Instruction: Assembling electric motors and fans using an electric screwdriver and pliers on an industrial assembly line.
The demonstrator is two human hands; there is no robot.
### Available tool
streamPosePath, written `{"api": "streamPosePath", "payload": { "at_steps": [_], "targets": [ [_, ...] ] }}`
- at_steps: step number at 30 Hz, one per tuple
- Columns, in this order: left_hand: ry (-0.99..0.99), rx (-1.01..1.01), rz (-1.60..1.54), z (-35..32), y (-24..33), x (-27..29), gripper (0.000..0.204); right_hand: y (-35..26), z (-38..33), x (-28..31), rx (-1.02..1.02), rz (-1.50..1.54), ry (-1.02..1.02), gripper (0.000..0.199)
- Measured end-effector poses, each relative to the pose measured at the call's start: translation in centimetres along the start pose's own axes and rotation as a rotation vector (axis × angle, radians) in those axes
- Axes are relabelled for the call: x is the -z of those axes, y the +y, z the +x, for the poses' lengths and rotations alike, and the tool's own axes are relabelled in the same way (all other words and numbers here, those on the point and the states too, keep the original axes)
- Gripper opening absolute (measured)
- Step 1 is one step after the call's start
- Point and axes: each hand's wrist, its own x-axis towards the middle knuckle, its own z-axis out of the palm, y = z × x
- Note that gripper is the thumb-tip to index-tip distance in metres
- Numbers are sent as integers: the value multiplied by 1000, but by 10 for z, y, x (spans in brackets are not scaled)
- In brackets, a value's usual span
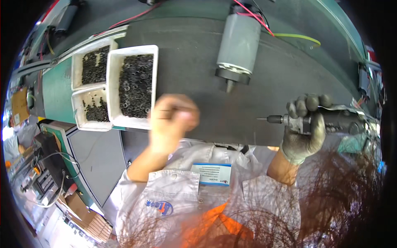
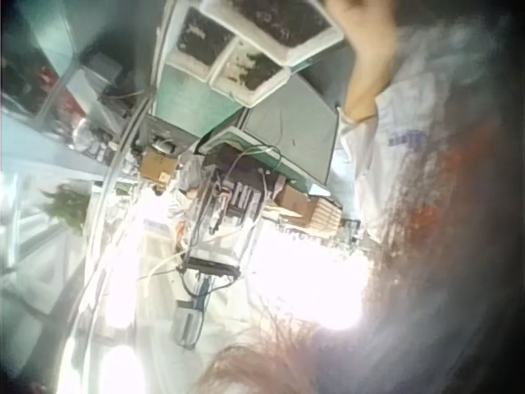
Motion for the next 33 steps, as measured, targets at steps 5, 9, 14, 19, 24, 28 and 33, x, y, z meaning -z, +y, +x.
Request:
{"api": "streamPosePath", "payload": {
  "at_steps": [5,9,14,19,24,28,33],
  "targets": [
    [-131,284,-371,3,-42,-45,7,1,4,-21,112,122,-298,45],
    [-195,338,-375,9,-33,-46,9,2,5,-21,153,92,-266,46],
    [-207,272,-444,10,-50,-40,18,20,6,-15,157,91,-259,46],
    [-174,152,-516,11,-63,-40,21,28,9,-12,160,84,-256,47],
    [-189,274,-508,12,-53,-38,16,29,12,-13,178,67,-244,48],
    [-106,439,-650,12,-52,-43,14,30,14,-13,193,64,-230,49],
    [-343,-609,426,31,-46,-41,17,27,16,-16,221,51,-197,50]
  ]
}}
